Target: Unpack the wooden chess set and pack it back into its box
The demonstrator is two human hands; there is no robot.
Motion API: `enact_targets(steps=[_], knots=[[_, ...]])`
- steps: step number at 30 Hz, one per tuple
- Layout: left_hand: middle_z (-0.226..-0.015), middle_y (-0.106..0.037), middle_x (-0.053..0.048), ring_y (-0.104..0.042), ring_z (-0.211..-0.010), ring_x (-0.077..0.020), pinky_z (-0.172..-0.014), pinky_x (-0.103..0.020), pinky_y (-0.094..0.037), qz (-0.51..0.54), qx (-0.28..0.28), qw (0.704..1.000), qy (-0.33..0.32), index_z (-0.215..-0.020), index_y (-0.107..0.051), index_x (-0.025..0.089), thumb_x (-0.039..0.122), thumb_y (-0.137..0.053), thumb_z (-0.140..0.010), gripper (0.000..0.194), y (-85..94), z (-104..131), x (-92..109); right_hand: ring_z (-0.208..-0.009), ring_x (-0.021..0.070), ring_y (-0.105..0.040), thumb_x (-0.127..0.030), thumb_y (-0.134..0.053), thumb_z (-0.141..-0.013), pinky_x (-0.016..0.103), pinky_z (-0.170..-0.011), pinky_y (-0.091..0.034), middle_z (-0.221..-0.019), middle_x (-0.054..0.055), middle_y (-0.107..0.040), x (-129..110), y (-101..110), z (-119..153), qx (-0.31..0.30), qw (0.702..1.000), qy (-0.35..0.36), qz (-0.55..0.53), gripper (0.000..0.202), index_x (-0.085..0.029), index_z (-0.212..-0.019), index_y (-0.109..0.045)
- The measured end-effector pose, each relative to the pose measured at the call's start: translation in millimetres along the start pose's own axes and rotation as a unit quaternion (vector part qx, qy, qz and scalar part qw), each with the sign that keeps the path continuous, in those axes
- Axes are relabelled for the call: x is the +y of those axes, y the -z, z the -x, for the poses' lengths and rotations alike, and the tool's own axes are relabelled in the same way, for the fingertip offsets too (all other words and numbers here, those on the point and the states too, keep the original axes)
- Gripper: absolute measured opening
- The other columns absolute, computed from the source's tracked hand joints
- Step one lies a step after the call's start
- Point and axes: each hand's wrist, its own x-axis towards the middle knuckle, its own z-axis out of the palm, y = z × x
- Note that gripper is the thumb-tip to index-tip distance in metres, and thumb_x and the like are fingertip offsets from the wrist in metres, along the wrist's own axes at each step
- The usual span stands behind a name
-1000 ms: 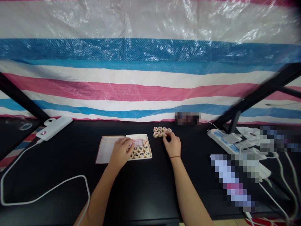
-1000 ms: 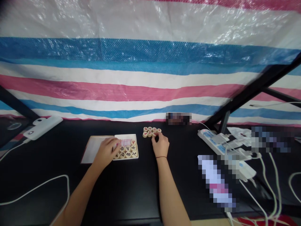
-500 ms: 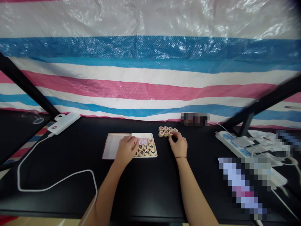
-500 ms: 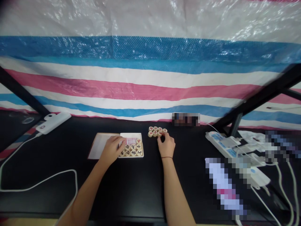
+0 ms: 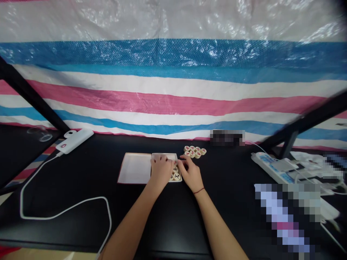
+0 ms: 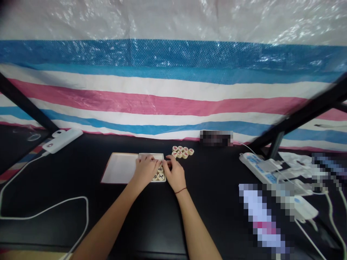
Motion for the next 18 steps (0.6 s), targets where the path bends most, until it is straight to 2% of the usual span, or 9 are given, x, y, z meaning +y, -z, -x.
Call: enact_targets(steps=[3,7,11,15,18], knots=[[-0.093,-0.068,-0.015,-0.057,-0.093,-0.0331,-0.077,-0.048,-0.041,-0.025,-0.011,1.0,0.0,-0.082,-0.069,0.016,0.03,-0.048,-0.09,0.027,-0.6,0,5,-0.074,0.0201,-0.067,-0.045,-0.046,-0.087,0.029,-0.071,-0.049,-0.08,0.004,-0.072,1,-1,0,-0.001,1.0,-0.003,0.005,0.032,-0.02,-0.104,-0.059],[-0.084,-0.07,-0.012,-0.059,-0.089,-0.0308,-0.078,-0.047,-0.04,0.009,-0.016,1.0,0.016,-0.079,-0.065,0.017,0.029,-0.052,-0.088,0.02,1.0,-1,8,-0.075,0.0202,-0.068,-0.043,-0.045,-0.088,0.029,-0.069,-0.05,-0.08,0.004,-0.072,2,1,-1,0.0,1.0,0.0,0.009,0.03,-0.021,-0.102,-0.059],[-0.079,-0.071,-0.007,-0.061,-0.086,-0.0275,-0.082,-0.046,-0.038,0.054,0.006,0.998,0.032,-0.08,-0.061,0.019,0.027,-0.056,-0.086,0.012,4.5,-2,10,-0.088,0.0212,-0.066,-0.031,-0.039,-0.089,0.033,-0.081,-0.05,-0.091,0.006,-0.071,1,4,-2,0.035,0.998,0.044,0.014,0.026,-0.021,-0.1,-0.061],[-0.093,-0.072,-0.003,-0.064,-0.09,-0.0229,-0.083,-0.04,-0.042,0.163,0.044,0.984,0.058,-0.098,-0.061,0.023,0.03,-0.054,-0.088,0.013,11.2,-1,11,-0.101,0.0233,-0.061,-0.03,-0.053,-0.082,0.039,-0.09,-0.047,-0.105,0.007,-0.068,-5,8,0,0.035,0.991,0.127,0.007,0.026,-0.022,-0.106,-0.06],[-0.092,-0.071,-0.002,-0.064,-0.083,-0.0177,-0.078,-0.033,-0.048,0.279,0.04,0.958,0.059,-0.098,-0.06,0.024,0.03,-0.054,-0.088,0.013,13.6,2,11,-0.099,0.0233,-0.061,-0.033,-0.057,-0.082,0.04,-0.09,-0.047,-0.103,0.007,-0.068,-10,9,1,0.041,0.989,0.142,0.001,0.025,-0.022,-0.104,-0.062]])
